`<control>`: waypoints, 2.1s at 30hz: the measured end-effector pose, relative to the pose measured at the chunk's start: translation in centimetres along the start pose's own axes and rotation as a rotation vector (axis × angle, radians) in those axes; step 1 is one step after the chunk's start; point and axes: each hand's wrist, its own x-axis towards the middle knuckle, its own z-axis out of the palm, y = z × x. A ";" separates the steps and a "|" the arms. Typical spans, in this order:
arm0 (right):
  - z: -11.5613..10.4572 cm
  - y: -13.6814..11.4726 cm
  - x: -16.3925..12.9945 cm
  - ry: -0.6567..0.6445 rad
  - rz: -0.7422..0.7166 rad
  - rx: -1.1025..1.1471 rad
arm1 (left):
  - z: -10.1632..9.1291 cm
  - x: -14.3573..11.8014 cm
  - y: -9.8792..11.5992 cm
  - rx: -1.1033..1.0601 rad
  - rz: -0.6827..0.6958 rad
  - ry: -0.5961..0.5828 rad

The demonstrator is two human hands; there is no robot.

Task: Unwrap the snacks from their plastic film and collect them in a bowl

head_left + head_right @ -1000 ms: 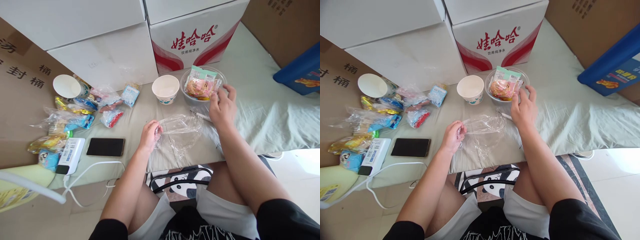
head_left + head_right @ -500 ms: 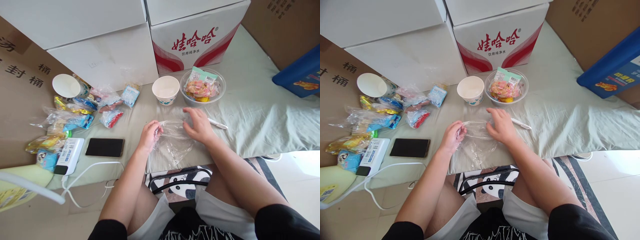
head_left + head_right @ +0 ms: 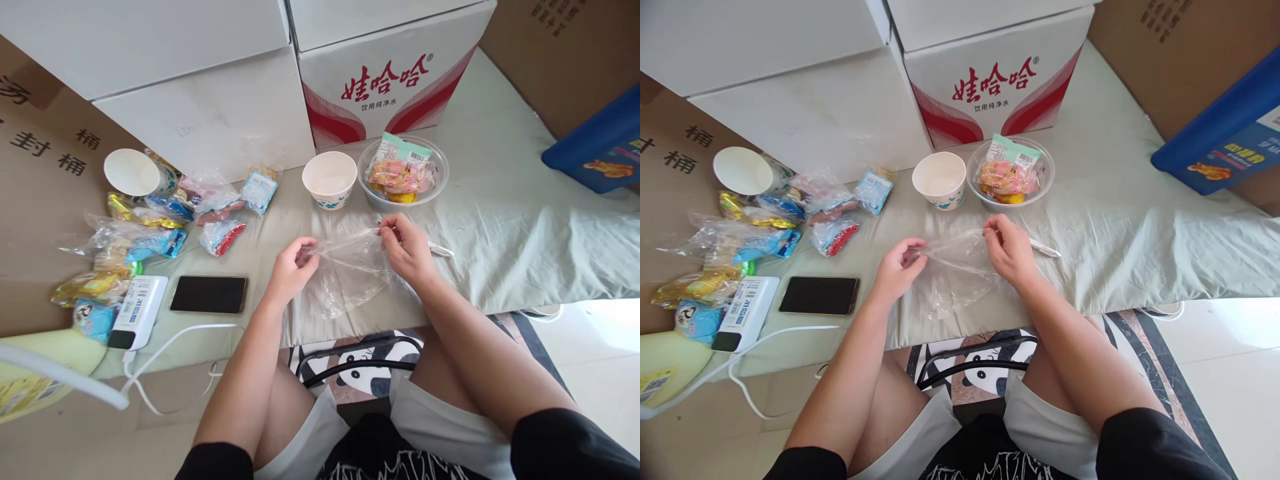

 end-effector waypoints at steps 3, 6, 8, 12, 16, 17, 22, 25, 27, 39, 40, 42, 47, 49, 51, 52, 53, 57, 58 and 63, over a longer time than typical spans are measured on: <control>-0.1 0.2 -0.1 -0.102 -0.057 -0.028 | -0.2 0.1 -0.2 -0.025 0.020 0.059; -0.1 0.5 -0.1 -0.198 -0.132 -0.069 | -0.7 0.3 -0.3 -0.103 0.049 0.082; -0.2 0.6 -0.1 -0.184 -0.093 -0.009 | -1.0 0.5 -0.2 -0.139 0.049 0.098; -0.5 0.5 0.2 -0.081 0.081 0.321 | -1.2 0.5 0.4 -0.202 -0.007 0.128; -0.8 0.6 0.3 -0.071 0.217 0.552 | -1.2 0.4 1.2 -0.305 -0.119 0.152; -0.8 0.6 0.2 -0.089 0.239 0.561 | -1.2 0.4 1.4 -0.353 -0.145 0.157; -0.5 0.7 -0.1 -0.257 0.274 0.457 | -1.6 0.6 1.7 -0.551 -0.211 0.202; -0.6 0.3 0.0 -0.219 0.282 0.472 | -1.8 0.7 1.5 -0.532 -0.227 0.223; -0.9 0.0 0.2 -0.136 0.279 0.575 | -1.8 0.8 1.4 -0.479 -0.227 0.231; -2.0 -1.0 -0.3 -0.687 0.382 0.647 | -1.7 0.9 1.6 -0.442 -0.293 0.253; -1.9 -1.0 -0.2 -0.645 0.389 0.649 | -1.7 0.8 1.7 -0.448 -0.295 0.251; -1.7 -1.1 -0.1 -0.503 0.411 0.690 | -1.8 0.7 1.7 -0.465 -0.282 0.231; -1.4 -1.1 0.3 -0.234 0.471 0.782 | -2.1 0.5 1.6 -0.469 -0.242 0.058; -1.4 -0.9 0.4 -0.179 0.488 0.807 | -2.2 0.4 1.6 -0.493 -0.229 -0.011; -1.4 -0.8 0.5 -0.136 0.499 0.833 | -2.2 0.2 1.5 -0.519 -0.208 -0.084; -1.5 -0.7 0.5 -0.120 0.503 0.847 | -2.2 0.2 1.5 -0.518 -0.198 -0.111; -1.5 -0.7 0.5 -0.115 0.505 0.860 | -2.1 0.1 1.5 -0.505 -0.189 -0.122; -1.7 -0.8 0.4 -0.205 0.467 0.908 | -1.8 0.2 1.5 -0.400 -0.189 -0.007; -1.7 -0.8 0.3 -0.233 0.453 0.903 | -1.7 0.3 1.5 -0.390 -0.194 0.042; -1.4 -0.6 0.2 -0.252 0.488 0.783 | -1.9 0.7 1.8 -0.450 -0.223 0.209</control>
